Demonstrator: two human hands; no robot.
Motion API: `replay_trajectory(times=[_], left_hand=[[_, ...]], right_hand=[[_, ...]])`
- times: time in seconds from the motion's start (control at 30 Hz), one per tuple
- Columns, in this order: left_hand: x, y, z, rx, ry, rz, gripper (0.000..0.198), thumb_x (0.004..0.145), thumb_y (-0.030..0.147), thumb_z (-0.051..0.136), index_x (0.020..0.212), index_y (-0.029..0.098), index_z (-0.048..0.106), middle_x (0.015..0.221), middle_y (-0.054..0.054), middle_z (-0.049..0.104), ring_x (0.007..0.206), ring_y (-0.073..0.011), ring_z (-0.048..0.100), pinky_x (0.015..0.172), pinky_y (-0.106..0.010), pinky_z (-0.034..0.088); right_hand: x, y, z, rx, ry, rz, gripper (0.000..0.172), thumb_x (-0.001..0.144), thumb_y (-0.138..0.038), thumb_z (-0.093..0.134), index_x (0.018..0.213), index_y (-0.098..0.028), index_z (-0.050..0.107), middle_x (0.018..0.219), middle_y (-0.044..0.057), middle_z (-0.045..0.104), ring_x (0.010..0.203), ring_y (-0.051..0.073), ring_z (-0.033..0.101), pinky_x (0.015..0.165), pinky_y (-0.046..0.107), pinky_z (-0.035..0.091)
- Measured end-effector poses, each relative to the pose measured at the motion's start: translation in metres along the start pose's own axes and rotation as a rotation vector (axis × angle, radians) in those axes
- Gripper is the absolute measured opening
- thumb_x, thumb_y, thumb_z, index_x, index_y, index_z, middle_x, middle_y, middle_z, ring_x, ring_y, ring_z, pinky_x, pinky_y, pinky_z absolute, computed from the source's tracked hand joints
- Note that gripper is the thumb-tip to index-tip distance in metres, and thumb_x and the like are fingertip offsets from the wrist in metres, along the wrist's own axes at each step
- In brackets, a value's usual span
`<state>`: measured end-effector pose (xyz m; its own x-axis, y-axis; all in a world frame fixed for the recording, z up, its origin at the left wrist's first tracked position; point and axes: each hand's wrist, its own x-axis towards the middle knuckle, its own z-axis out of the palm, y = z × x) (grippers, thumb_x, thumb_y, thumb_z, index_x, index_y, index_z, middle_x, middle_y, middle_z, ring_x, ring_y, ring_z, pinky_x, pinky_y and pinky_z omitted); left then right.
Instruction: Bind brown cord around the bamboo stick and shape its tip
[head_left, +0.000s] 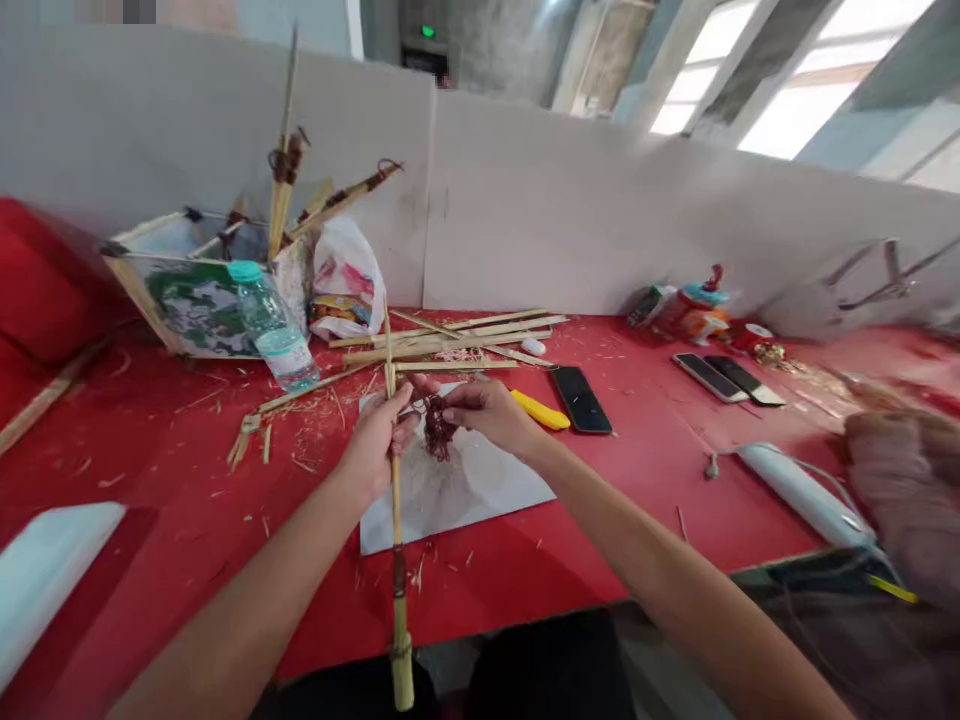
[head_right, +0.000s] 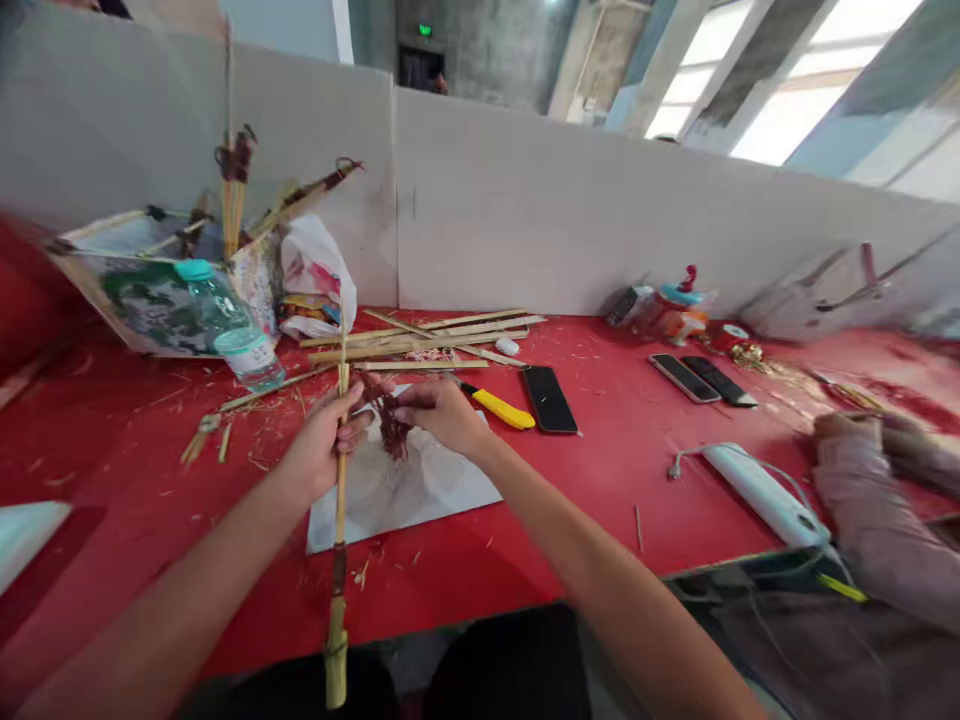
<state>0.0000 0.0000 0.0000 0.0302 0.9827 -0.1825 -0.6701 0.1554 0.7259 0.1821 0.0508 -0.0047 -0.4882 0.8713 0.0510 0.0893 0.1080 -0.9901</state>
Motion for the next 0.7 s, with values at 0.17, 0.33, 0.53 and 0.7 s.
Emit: replay_trajectory(times=[0.17, 0.33, 0.53, 0.7], left_hand=[[-0.003, -0.008, 0.004, 0.222, -0.011, -0.014, 0.042, 0.068, 0.033, 0.091, 0.098, 0.016, 0.067, 0.063, 0.010, 0.044, 0.039, 0.0011, 0.027, 0.031, -0.011, 0.017], [-0.002, -0.010, 0.002, 0.297, 0.022, 0.067, 0.039, 0.071, 0.029, 0.088, 0.102, 0.017, 0.067, 0.059, 0.011, 0.041, 0.040, -0.0010, 0.029, 0.033, -0.013, 0.021], [0.002, -0.007, -0.001, 0.241, 0.037, 0.060, 0.036, 0.072, 0.028, 0.086, 0.101, 0.018, 0.067, 0.070, 0.006, 0.058, 0.040, 0.0010, 0.028, 0.035, -0.013, 0.019], [0.001, -0.008, -0.003, 0.245, 0.013, 0.054, 0.035, 0.073, 0.029, 0.085, 0.100, 0.017, 0.065, 0.079, -0.002, 0.070, 0.041, 0.0009, 0.030, 0.036, -0.012, 0.020]], right_hand=[[-0.006, -0.005, -0.003, 0.051, 0.079, 0.036, 0.029, 0.071, -0.043, 0.085, 0.076, -0.017, 0.071, 0.065, 0.002, 0.071, 0.058, 0.015, 0.064, 0.057, 0.030, 0.052], [-0.009, -0.014, -0.010, -0.030, 0.195, 0.001, 0.028, 0.069, -0.041, 0.088, 0.074, -0.018, 0.072, 0.066, 0.001, 0.070, 0.058, 0.012, 0.061, 0.055, 0.027, 0.047], [-0.013, -0.015, -0.025, -0.032, 0.273, 0.017, 0.034, 0.068, -0.047, 0.086, 0.074, -0.018, 0.070, 0.066, 0.001, 0.068, 0.058, 0.011, 0.059, 0.056, 0.027, 0.048], [-0.011, -0.011, -0.030, -0.152, 0.323, 0.033, 0.022, 0.078, -0.038, 0.076, 0.086, -0.018, 0.071, 0.072, 0.002, 0.070, 0.063, 0.014, 0.061, 0.060, 0.029, 0.050]])
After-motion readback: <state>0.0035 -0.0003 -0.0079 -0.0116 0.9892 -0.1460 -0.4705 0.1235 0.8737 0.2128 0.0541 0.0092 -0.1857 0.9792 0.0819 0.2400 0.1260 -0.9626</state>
